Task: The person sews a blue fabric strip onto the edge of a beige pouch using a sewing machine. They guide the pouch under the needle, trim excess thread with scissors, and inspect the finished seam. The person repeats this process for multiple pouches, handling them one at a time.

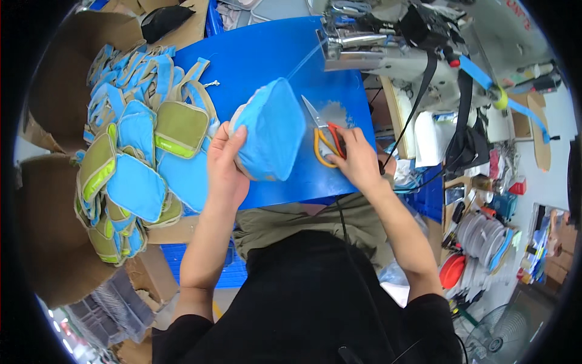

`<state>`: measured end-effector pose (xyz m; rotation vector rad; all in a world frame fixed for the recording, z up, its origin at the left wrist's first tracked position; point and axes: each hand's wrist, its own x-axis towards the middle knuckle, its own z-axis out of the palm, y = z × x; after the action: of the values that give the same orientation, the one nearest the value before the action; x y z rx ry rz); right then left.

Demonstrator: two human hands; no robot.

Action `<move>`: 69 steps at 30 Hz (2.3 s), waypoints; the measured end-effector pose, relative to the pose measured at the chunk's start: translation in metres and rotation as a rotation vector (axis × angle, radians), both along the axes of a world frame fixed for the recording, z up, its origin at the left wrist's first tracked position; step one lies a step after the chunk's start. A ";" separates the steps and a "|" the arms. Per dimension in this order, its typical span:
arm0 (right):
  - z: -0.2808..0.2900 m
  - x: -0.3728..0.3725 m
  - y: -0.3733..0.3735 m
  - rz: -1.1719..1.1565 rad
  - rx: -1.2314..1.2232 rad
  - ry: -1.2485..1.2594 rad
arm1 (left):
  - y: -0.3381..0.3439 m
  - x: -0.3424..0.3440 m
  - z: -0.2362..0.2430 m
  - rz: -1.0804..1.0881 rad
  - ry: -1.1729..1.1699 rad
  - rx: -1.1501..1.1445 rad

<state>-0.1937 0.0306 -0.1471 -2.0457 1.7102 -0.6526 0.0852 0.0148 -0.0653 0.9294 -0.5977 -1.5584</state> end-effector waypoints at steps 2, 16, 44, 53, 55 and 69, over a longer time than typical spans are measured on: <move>-0.011 -0.003 -0.015 0.007 0.016 -0.044 | 0.000 0.003 0.010 -0.006 0.064 0.051; 0.067 -0.021 0.013 -0.184 0.265 -0.537 | -0.005 0.005 0.007 -0.010 0.065 0.101; -0.009 0.078 -0.014 0.051 0.095 -0.188 | -0.095 0.020 -0.116 -0.494 -1.636 -0.742; -0.015 0.080 -0.027 -0.168 0.152 -0.268 | -0.062 0.021 -0.096 -0.225 -1.595 -0.798; -0.011 0.076 -0.025 -0.183 0.115 -0.302 | -0.047 0.021 -0.089 -0.185 -1.510 -0.707; 0.059 0.057 0.057 -0.080 0.184 -0.463 | 0.119 0.018 -0.057 -0.371 0.182 0.289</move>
<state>-0.1367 0.0878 -0.0885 -1.5566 1.5181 -0.8778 0.1030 0.1340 -0.1226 0.9102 -0.4375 -2.0797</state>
